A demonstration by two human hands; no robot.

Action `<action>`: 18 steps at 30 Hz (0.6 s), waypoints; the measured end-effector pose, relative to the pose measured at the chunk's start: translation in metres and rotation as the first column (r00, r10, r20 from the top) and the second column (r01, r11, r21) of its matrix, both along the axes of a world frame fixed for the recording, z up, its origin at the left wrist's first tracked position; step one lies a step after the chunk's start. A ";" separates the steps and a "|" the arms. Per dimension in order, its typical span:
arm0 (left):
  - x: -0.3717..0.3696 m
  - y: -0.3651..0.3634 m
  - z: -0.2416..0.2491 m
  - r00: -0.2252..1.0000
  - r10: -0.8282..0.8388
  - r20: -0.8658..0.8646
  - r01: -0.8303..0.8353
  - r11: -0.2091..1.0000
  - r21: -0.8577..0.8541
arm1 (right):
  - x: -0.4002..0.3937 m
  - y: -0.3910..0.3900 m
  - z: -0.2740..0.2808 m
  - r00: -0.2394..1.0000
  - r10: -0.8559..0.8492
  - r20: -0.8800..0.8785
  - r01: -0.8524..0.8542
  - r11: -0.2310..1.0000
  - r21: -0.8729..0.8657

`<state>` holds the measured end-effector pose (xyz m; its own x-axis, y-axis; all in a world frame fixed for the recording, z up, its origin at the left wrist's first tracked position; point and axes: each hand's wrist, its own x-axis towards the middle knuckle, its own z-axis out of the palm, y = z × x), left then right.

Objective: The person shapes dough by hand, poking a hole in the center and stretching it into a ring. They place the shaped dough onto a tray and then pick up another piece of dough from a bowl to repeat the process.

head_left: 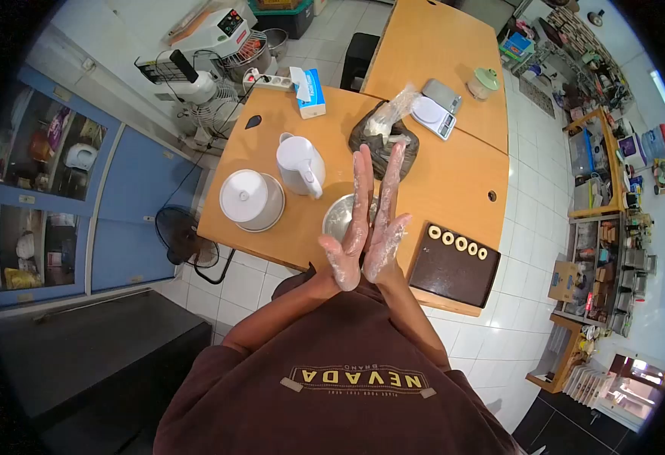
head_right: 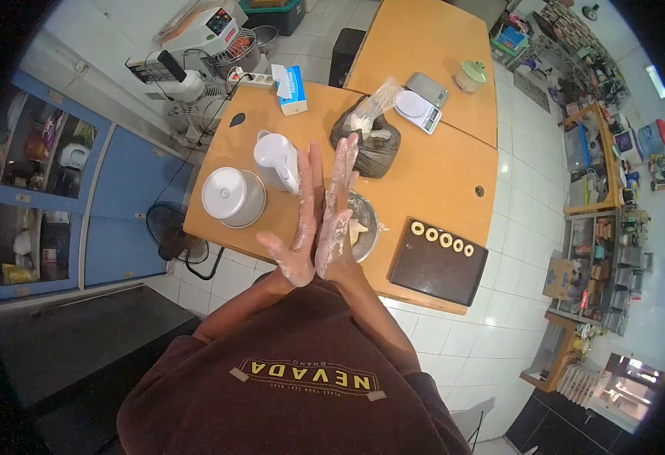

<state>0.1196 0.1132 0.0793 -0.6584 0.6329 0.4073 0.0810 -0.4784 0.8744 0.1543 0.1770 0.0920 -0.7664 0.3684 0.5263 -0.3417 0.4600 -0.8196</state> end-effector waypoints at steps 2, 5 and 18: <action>-0.014 -0.006 0.006 0.986 -0.068 0.152 0.052 0.993 0.105 | -0.012 0.002 -0.024 0.992 0.022 0.125 -0.013 0.997 -0.073; -0.036 -0.008 0.020 0.898 -0.218 0.381 0.114 0.954 0.277 | -0.018 -0.010 -0.021 0.991 0.018 0.135 -0.007 0.997 -0.083; -0.045 -0.004 -0.025 0.969 -0.229 -0.093 0.224 0.973 -0.060 | -0.019 -0.018 -0.008 0.975 -0.224 0.009 0.224 0.968 -0.112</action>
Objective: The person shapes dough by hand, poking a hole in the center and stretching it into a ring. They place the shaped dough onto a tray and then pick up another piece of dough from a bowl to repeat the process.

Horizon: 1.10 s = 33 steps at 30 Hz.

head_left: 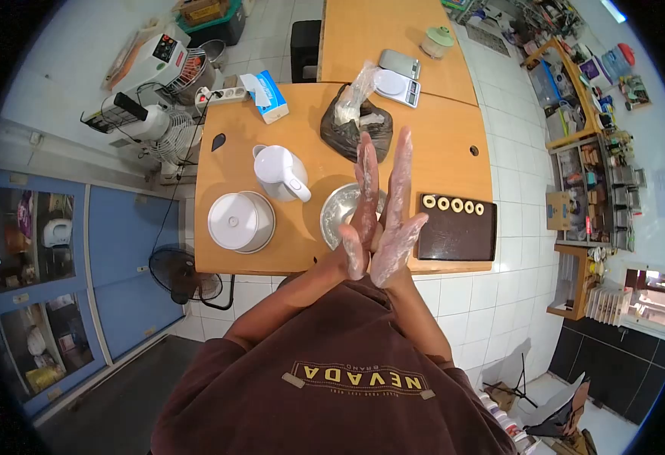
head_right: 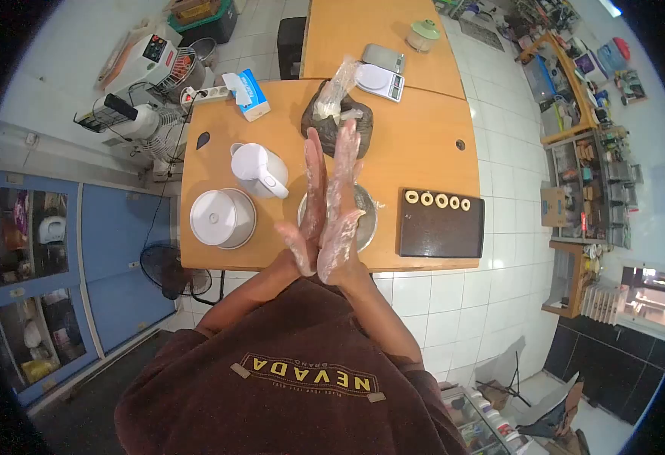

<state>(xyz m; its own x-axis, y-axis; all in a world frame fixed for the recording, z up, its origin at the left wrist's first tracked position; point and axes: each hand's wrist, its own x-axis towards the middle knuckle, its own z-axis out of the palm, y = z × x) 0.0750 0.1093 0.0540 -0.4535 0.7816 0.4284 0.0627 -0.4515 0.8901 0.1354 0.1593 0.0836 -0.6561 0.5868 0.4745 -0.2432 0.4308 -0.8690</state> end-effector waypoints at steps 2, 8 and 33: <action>0.001 -0.001 0.005 0.991 -0.078 0.111 0.065 0.991 0.117 | -0.002 0.001 0.001 1.000 -0.016 -0.006 0.016 0.999 -0.040; -0.012 0.000 0.049 0.905 -0.079 0.419 0.027 0.991 0.128 | -0.004 -0.013 -0.011 0.999 -0.008 0.033 0.007 1.000 0.030; -0.007 -0.005 -0.004 0.796 -0.175 0.579 0.145 0.984 0.099 | 0.004 -0.026 -0.006 0.999 0.043 0.004 -0.043 0.989 0.143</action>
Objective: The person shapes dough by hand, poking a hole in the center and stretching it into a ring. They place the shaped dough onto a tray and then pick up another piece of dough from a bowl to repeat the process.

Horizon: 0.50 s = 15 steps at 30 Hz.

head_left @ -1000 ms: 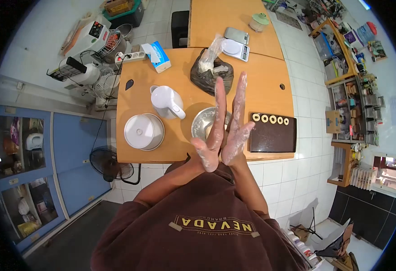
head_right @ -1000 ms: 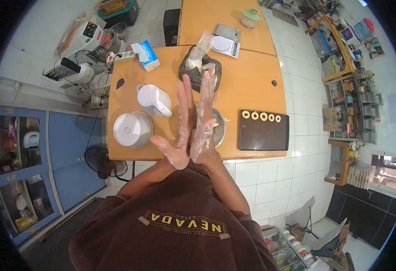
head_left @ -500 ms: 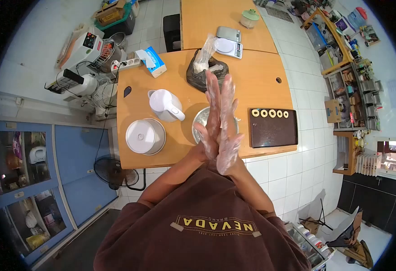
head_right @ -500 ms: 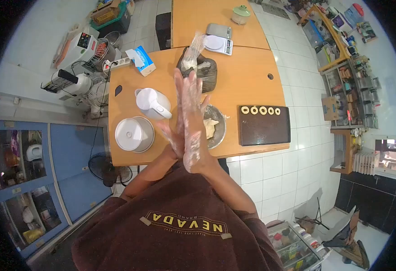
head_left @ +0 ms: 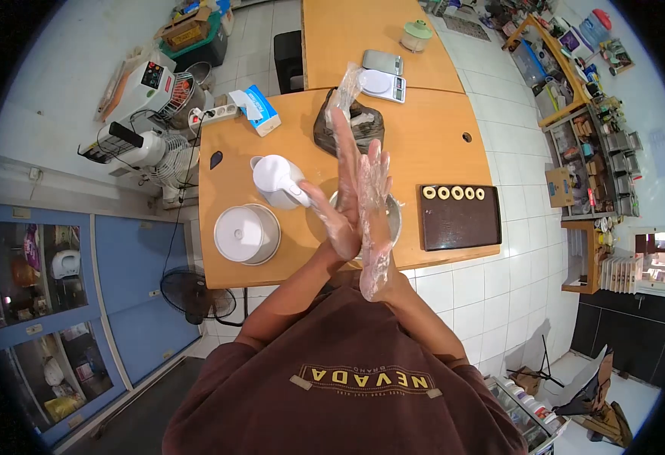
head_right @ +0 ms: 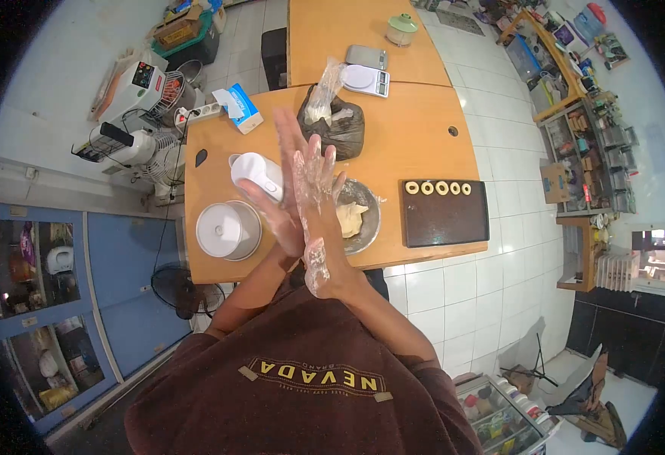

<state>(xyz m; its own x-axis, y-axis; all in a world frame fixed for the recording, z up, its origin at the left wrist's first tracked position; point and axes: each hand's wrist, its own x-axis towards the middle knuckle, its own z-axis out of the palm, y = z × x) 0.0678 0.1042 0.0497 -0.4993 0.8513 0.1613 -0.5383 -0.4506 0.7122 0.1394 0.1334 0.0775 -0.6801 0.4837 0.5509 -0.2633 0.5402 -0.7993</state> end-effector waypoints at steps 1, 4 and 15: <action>0.001 0.000 -0.009 1.000 -0.011 -0.028 0.012 0.999 0.030 | 0.001 0.002 0.000 1.000 -0.001 0.003 0.001 1.000 0.009; 0.013 0.009 0.003 0.958 0.077 -0.275 -0.059 0.996 0.074 | 0.008 0.009 0.015 0.999 -0.037 -0.019 0.037 0.999 0.018; 0.001 0.003 0.070 0.970 0.181 -0.163 -0.173 0.983 0.066 | 0.000 0.005 -0.002 0.998 0.036 -0.052 -0.036 0.999 0.003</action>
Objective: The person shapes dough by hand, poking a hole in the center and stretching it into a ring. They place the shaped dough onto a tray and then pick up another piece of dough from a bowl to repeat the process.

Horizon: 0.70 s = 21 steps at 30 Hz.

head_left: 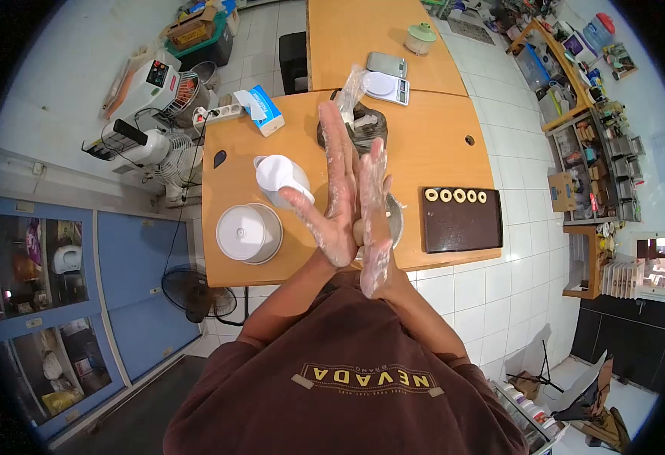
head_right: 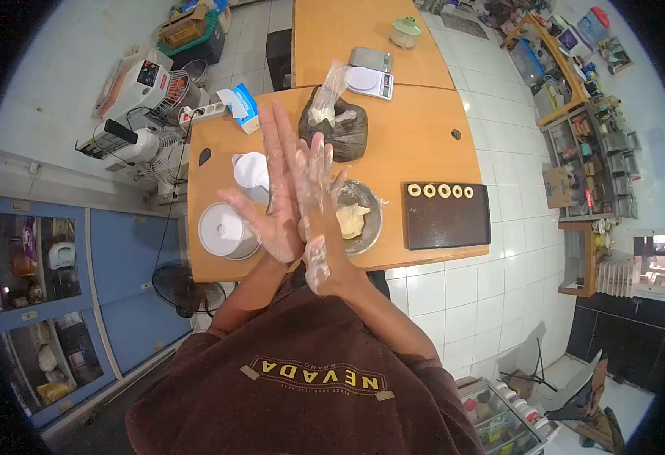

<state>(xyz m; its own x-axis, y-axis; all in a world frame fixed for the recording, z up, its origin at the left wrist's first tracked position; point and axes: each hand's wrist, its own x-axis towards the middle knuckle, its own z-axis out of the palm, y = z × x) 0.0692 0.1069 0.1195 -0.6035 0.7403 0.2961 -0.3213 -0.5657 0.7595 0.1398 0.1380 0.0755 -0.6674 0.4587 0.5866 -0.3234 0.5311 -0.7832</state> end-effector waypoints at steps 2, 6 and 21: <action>0.000 -0.002 -0.017 0.992 -0.046 0.114 0.058 0.993 -0.105 | 0.002 0.000 -0.003 1.000 0.009 0.013 -0.009 1.000 0.030; 0.010 0.006 -0.056 0.972 -0.109 -0.206 0.103 0.994 -0.042 | 0.004 0.011 0.012 0.996 -0.079 -0.041 0.083 0.990 0.110; 0.010 0.001 -0.061 0.946 -0.176 -0.272 0.130 0.975 -0.180 | 0.014 0.008 0.002 0.988 -0.154 0.032 0.147 0.976 0.163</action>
